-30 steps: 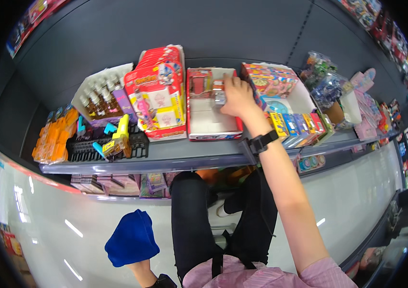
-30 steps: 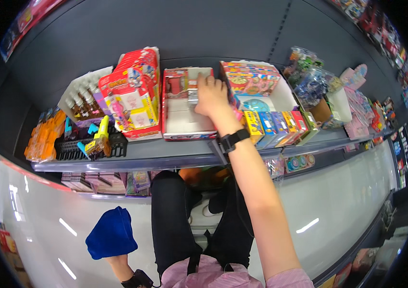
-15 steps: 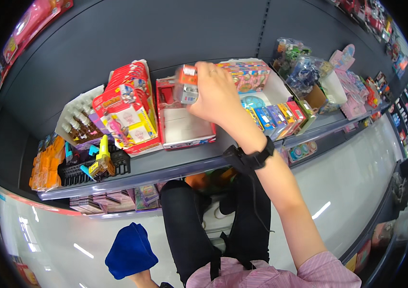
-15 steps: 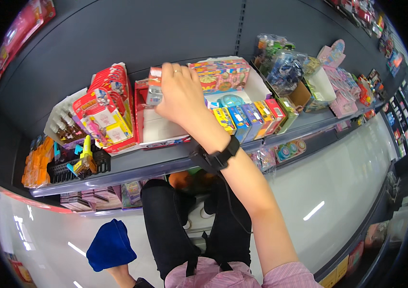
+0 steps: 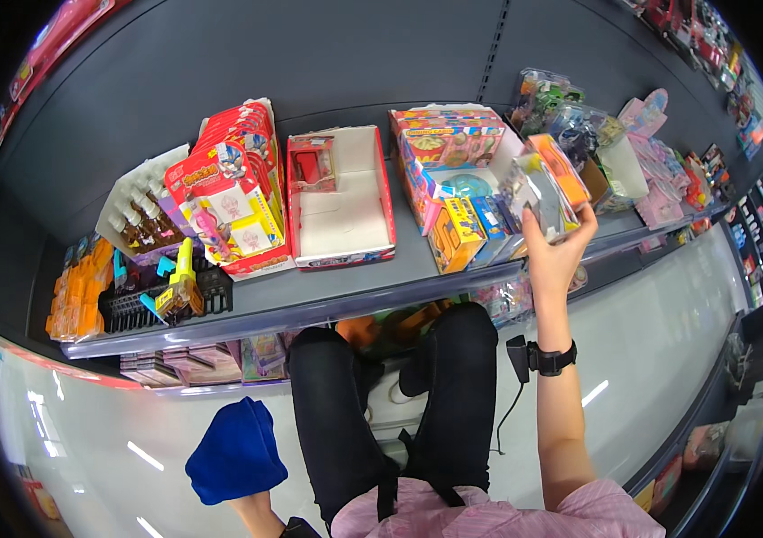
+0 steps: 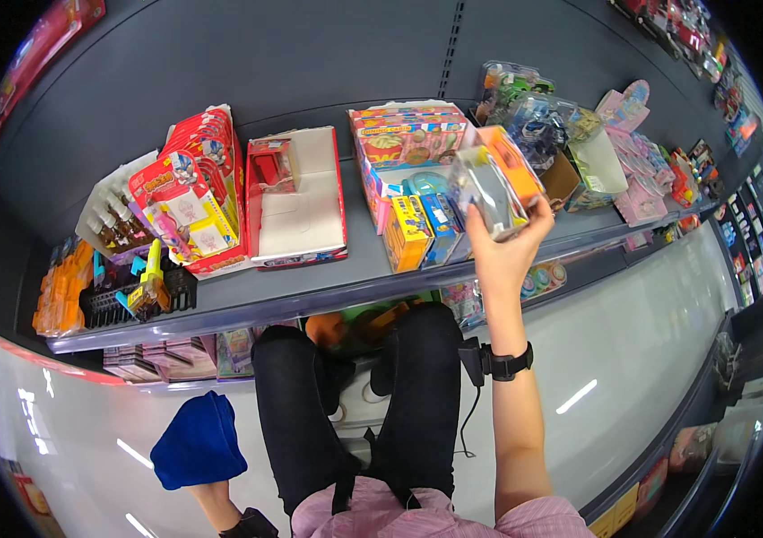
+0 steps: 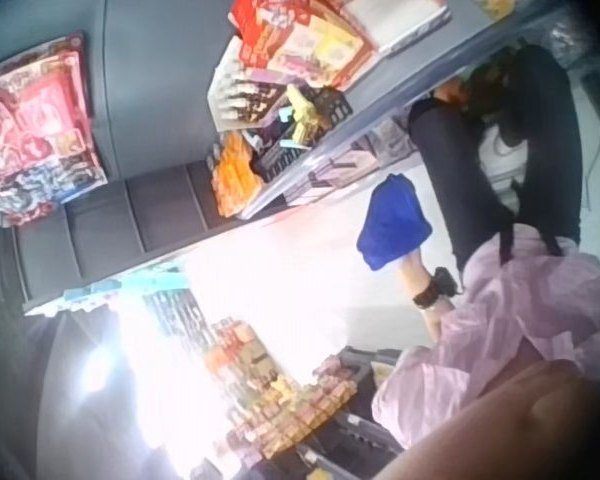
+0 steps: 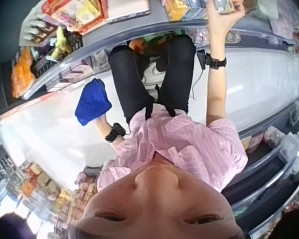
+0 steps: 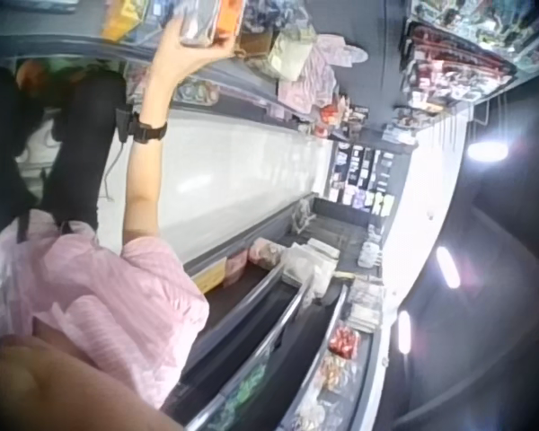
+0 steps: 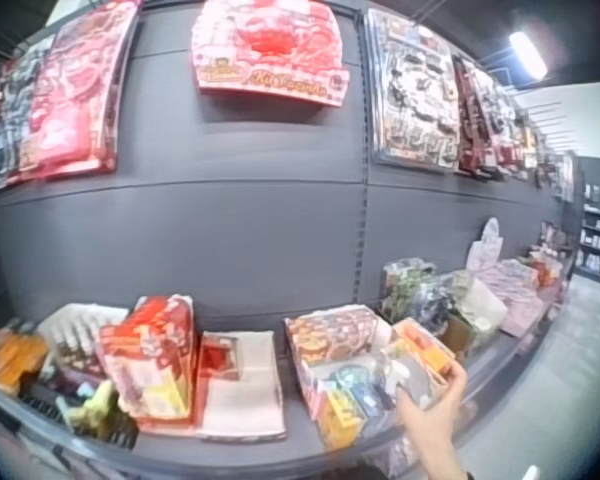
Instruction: Organize and restock various toy boxes on a supermarket shelf.
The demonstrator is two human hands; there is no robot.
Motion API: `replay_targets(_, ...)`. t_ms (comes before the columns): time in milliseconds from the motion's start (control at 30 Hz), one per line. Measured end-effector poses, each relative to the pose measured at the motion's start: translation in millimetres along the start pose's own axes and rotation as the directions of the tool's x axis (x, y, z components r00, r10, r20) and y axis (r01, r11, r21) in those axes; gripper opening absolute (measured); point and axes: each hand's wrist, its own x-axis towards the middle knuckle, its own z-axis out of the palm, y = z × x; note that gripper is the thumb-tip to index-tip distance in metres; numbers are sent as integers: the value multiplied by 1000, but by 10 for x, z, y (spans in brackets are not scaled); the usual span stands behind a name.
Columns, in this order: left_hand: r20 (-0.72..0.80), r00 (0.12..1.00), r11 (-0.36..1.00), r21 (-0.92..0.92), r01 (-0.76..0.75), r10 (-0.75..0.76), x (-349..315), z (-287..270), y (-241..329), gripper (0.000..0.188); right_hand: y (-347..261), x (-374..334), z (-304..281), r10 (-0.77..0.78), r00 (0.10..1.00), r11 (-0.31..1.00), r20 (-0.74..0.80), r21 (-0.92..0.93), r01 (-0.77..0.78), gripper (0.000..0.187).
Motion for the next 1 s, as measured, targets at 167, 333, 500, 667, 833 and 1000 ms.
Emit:
replay_targets(167, -177, 978, 986, -142, 84, -108, 60, 110, 14, 66, 36, -90, 12, 117, 993, 992, 22, 53, -118, 114)
replay_targets(333, -157, 980, 979, -181, 89, -118, 49, 142, 19, 67, 72, -57, 35, 32, 999, 996, 35, -88, -29, 120)
replay_targets(500, -192, 974, 975, -207, 77, -117, 14, 32, -15, 70, 131, -47, 36, -8, 1000, 998, 11, -65, 9, 122)
replay_targets(667, -237, 966, 985, -157, 67, -103, 6, 47, 5, 68, 110, -59, 40, -6, 1000, 997, 3, -72, 6, 122)
replay_targets(833, -226, 968, 984, -164, 74, -111, 0, 38, 5, 68, 68, -56, 34, -21, 1000, 997, 10, -77, 22, 121)
replay_targets(1000, -215, 969, 982, -171, 84, -120, -33, 6, -4, 68, 23, -93, 41, -56, 997, 995, 45, -77, 59, 121)
